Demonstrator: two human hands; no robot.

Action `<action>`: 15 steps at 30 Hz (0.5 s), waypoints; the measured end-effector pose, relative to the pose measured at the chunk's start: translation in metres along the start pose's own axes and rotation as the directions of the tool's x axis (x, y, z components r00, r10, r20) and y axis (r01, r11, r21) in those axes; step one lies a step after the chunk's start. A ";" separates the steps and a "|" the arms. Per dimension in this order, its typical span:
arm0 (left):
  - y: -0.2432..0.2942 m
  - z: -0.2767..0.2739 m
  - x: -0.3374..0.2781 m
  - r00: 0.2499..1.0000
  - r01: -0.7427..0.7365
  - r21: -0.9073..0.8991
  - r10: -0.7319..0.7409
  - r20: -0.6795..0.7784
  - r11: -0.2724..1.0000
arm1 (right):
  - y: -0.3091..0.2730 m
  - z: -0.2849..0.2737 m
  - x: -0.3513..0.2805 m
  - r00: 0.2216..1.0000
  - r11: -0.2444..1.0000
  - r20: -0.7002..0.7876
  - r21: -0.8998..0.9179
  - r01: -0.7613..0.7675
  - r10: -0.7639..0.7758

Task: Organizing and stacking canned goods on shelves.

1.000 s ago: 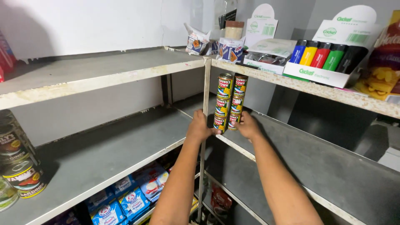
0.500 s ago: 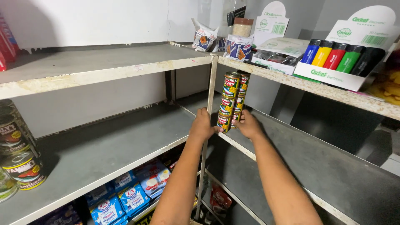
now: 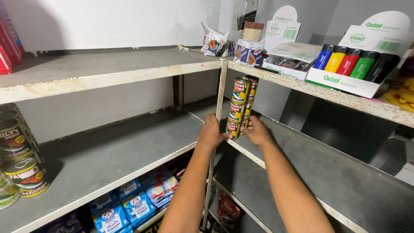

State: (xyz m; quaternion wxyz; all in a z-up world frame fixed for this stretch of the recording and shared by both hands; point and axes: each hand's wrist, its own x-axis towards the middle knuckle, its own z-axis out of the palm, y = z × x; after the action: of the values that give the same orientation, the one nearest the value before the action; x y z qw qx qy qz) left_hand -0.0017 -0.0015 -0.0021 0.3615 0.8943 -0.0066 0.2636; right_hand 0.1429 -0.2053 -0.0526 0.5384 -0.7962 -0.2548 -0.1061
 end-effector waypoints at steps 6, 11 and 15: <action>0.007 -0.005 -0.003 0.999 0.030 0.021 -0.030 0.011 0.999 | -0.002 0.002 -0.002 0.999 0.998 -0.020 -0.056 -0.038 0.037; 0.007 -0.008 -0.005 1.000 0.013 0.005 -0.013 -0.013 1.000 | -0.008 0.001 -0.004 0.998 0.997 0.017 0.047 -0.053 0.052; 0.004 -0.004 -0.002 1.000 0.012 0.016 -0.012 -0.009 1.000 | 0.002 0.001 -0.002 0.998 0.993 0.052 0.114 -0.035 0.029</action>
State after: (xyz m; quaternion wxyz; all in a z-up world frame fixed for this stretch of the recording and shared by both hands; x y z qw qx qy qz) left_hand -0.0067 -0.0021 0.0019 0.3557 0.8961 0.0025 0.2653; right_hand 0.1421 -0.2055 -0.0553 0.5785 -0.7702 -0.2612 -0.0626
